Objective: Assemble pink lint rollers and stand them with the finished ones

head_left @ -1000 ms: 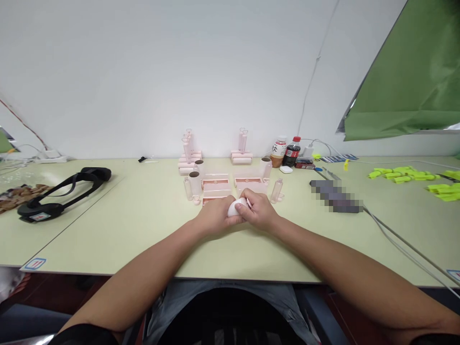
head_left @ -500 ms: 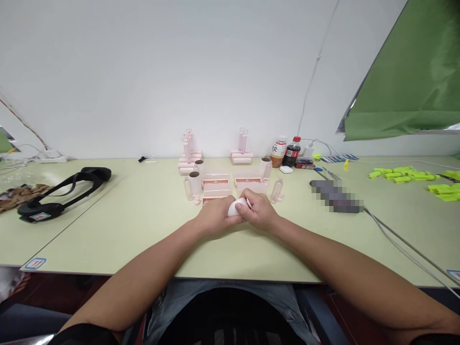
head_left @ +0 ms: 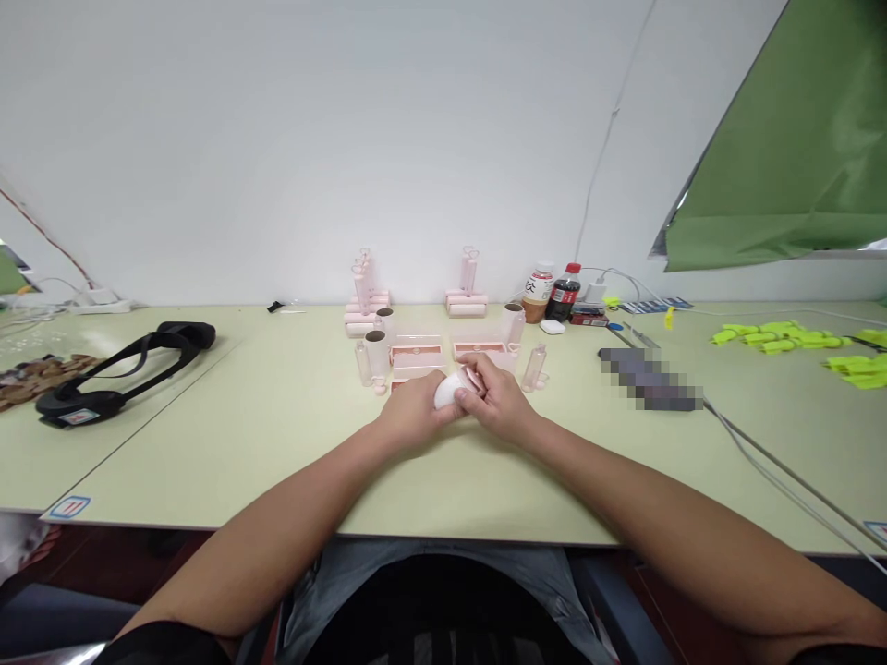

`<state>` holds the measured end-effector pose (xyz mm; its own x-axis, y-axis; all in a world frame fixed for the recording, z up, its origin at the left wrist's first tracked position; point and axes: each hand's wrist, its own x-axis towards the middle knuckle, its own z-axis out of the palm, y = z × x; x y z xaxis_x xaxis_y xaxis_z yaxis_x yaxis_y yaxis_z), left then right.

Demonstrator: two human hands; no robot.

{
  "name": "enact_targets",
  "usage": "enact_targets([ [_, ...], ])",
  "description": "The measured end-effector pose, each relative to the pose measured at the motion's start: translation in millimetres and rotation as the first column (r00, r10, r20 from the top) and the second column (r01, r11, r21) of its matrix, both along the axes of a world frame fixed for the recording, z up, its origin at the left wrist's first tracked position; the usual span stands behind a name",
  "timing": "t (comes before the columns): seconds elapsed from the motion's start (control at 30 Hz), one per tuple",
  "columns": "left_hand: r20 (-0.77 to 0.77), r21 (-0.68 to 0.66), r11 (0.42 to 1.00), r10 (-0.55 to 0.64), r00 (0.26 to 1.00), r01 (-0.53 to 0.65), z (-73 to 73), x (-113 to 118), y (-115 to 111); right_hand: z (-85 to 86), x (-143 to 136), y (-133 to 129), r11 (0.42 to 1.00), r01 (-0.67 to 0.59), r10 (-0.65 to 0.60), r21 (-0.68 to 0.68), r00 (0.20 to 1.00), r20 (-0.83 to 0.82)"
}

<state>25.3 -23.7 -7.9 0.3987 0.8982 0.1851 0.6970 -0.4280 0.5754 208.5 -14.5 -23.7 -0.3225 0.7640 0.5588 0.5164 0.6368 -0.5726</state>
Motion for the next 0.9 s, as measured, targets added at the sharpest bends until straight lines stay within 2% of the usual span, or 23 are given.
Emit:
enact_targets([
  [0.1, 0.213, -0.091, 0.996, 0.045, 0.976, -0.026, -2.9, -3, 8, -2.1, 3, 4, 0.998, -0.012, 0.006, -0.066, 0.996, -0.086],
  [0.2, 0.427, -0.155, 0.987, 0.042, 0.903, 0.028, -6.6, -5, 17, -3.9, 5, 8, 0.992, -0.024, 0.006, -0.125, 0.99, -0.139],
  [0.27, 0.515, -0.165, 0.984, 0.034, 0.856, 0.06, -8.5, -6, 20, -4.9, 4, 9, 0.985, -0.055, 0.029, -0.161, 0.986, -0.164],
  [0.5, 0.632, -0.128, 0.985, -0.011, 0.775, 0.119, -7.7, -1, 15, -7.0, 0, 11, 0.956, -0.161, 0.109, -0.246, 0.971, -0.212],
  [0.73, 0.65, -0.087, 0.982, -0.072, 0.757, 0.168, -9.5, -2, 15, -9.9, 0, 10, 0.957, -0.14, 0.09, -0.252, 0.976, -0.2],
  [0.9, 0.729, -0.067, 0.977, -0.09, 0.679, 0.201, -8.6, -3, 15, -8.2, -2, 7, 0.932, -0.22, 0.14, -0.286, 0.951, -0.277],
])
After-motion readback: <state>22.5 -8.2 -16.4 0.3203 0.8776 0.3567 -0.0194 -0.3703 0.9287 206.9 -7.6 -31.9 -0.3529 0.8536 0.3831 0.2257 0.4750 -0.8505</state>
